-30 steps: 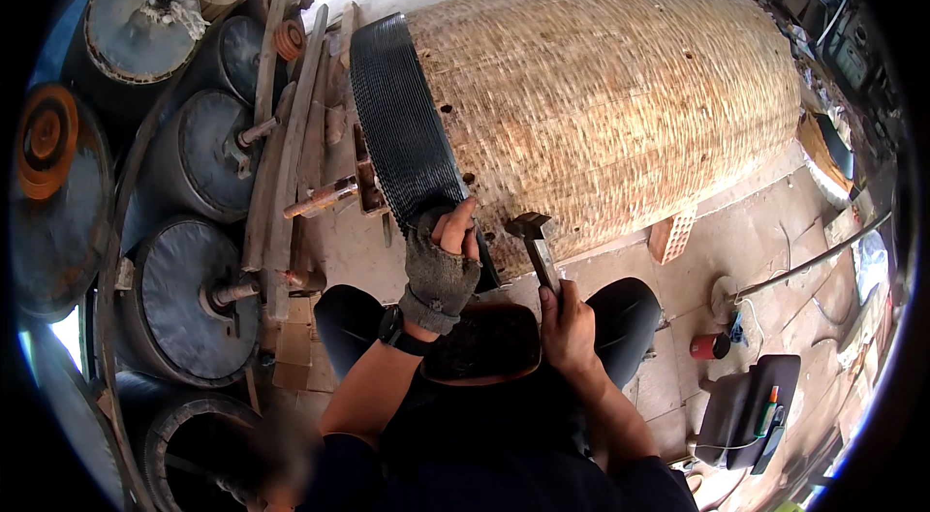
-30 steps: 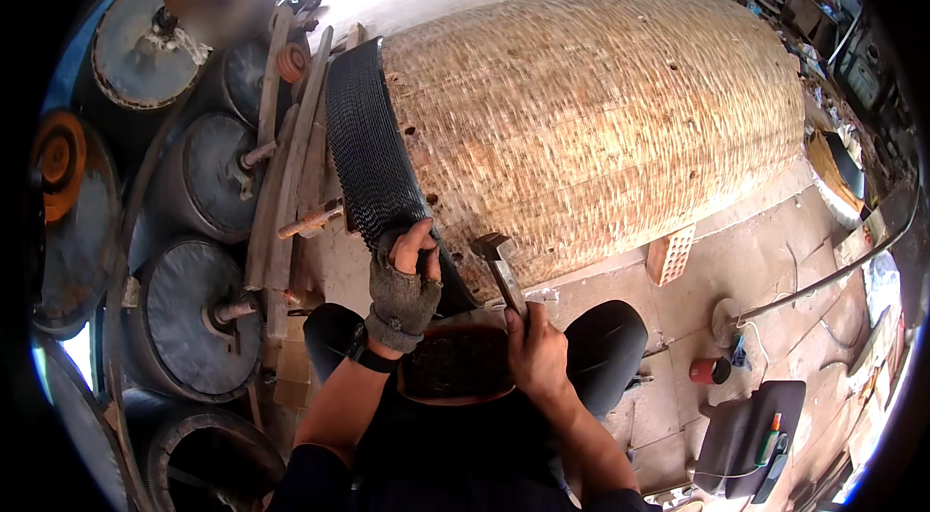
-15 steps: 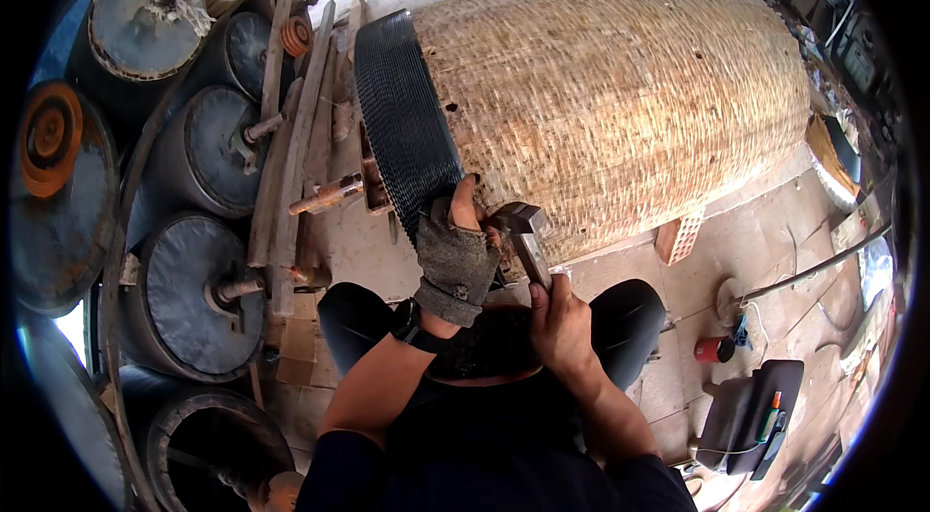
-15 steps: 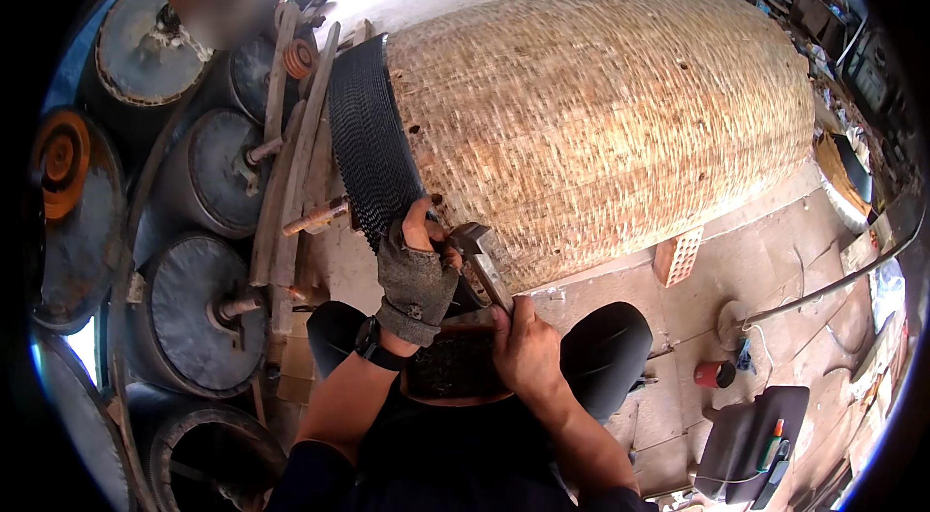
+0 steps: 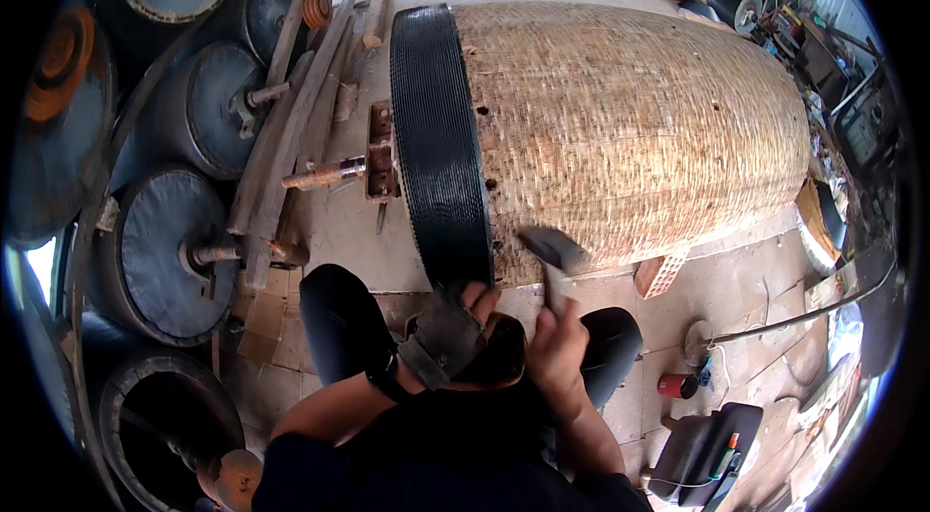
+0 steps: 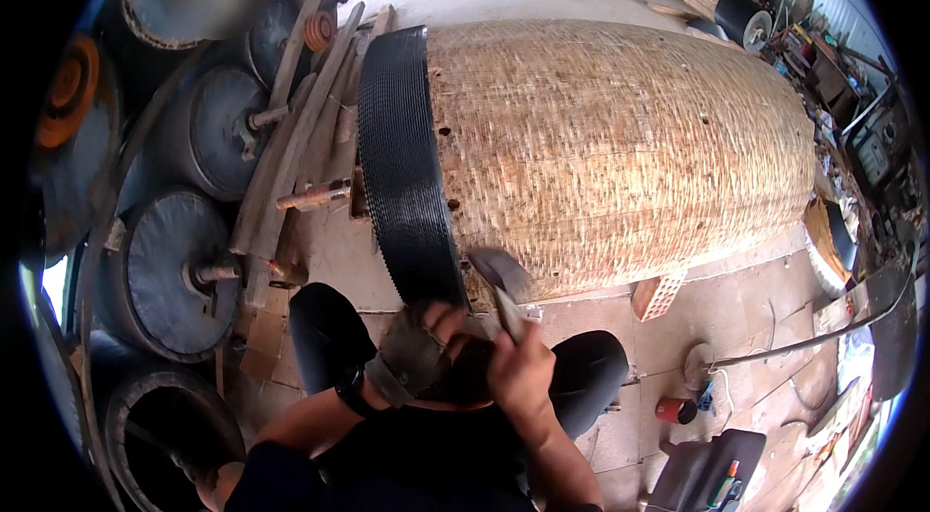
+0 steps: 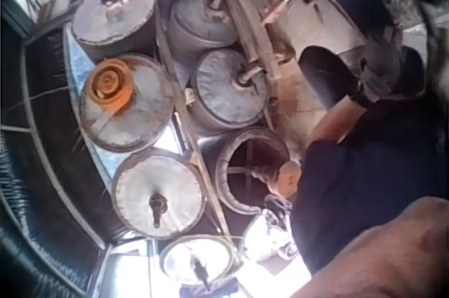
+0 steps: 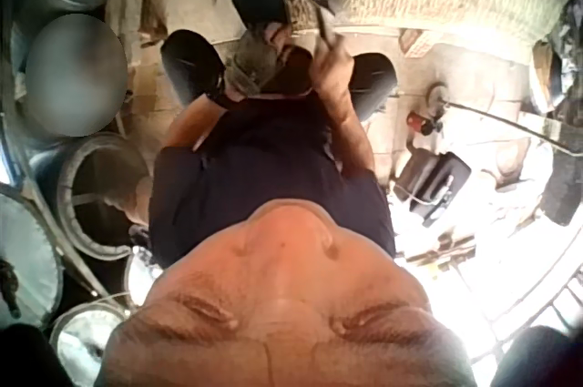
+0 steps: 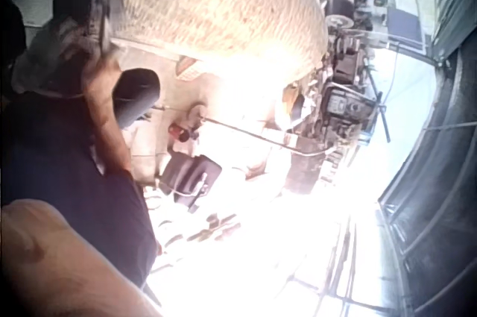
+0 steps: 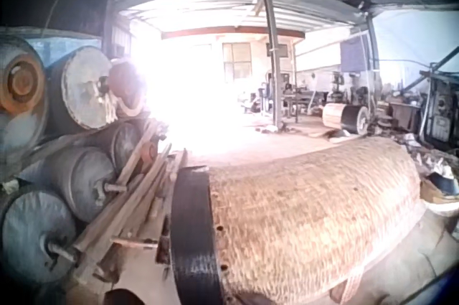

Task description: The person kneels beside a large woven basket and repeatedly hammers small metal fasteners along its black rim to secure it. The person uses a hammer and metal fasteners to attach the rim to the basket body.

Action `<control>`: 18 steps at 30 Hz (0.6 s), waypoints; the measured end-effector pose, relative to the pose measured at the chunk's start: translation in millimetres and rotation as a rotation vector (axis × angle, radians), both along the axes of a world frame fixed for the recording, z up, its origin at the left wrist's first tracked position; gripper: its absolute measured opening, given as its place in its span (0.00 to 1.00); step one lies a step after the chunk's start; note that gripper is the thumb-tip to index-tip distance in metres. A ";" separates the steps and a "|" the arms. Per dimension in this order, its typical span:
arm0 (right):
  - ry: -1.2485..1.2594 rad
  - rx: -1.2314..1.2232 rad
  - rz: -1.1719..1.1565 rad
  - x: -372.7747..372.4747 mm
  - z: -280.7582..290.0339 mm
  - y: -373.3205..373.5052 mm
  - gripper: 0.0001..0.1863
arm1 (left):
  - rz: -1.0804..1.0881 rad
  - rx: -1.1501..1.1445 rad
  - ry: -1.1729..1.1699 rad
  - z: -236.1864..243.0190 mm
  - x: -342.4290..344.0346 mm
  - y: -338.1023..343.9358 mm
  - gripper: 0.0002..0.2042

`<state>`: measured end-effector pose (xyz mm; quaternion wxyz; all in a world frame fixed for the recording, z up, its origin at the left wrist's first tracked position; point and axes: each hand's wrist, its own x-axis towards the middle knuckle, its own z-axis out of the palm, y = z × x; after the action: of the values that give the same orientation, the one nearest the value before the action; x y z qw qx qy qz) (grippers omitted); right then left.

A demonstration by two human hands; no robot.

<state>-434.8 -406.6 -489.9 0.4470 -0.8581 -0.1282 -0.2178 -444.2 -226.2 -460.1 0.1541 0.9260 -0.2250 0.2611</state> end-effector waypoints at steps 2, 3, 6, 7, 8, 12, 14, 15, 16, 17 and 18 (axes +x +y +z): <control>0.149 -0.145 -0.031 10.6 7.7 8.8 0.08 | -0.025 0.151 0.214 -34.6 -13.6 2.7 0.20; 0.120 -0.057 -0.003 13.9 13.5 7.7 0.08 | -0.051 0.174 0.274 -42.3 -13.5 3.9 0.19; 0.037 0.273 0.069 -14.5 14.5 -2.5 0.11 | -0.133 0.206 0.417 -61.6 -24.6 1.3 0.17; 0.014 0.392 0.059 -21.0 25.6 -2.3 0.13 | -0.148 0.202 0.394 -64.5 -25.6 -0.6 0.15; -0.073 0.406 0.049 -17.1 17.5 -2.8 0.12 | -0.163 0.199 0.372 -67.5 -26.3 -2.6 0.14; 0.110 -0.057 -0.038 10.9 4.2 13.7 0.12 | -0.222 0.293 0.399 -83.6 -23.6 -8.4 0.12; 0.073 0.054 0.001 13.5 4.3 14.8 0.13 | -0.253 0.267 0.263 -93.5 -27.0 -5.9 0.11; 0.051 0.111 0.030 -0.8 1.8 12.2 0.14 | -0.239 0.298 0.309 -92.3 -31.3 -6.4 0.11; 0.074 0.270 0.021 -6.6 2.6 12.1 0.15 | -0.227 0.334 0.344 -84.1 -28.9 -7.8 0.12; -0.049 0.400 0.018 -12.8 9.2 14.0 0.17 | -0.215 0.370 0.378 -78.6 -26.5 -7.9 0.12; -0.180 0.418 0.009 -12.8 13.4 13.7 0.17 | -0.228 0.366 0.369 -77.5 -27.5 -7.3 0.12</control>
<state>-447.5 -392.9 -476.5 0.6028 -0.7235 -0.1235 -0.3130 -471.6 -233.5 -537.6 0.0511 0.9391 -0.3391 0.0242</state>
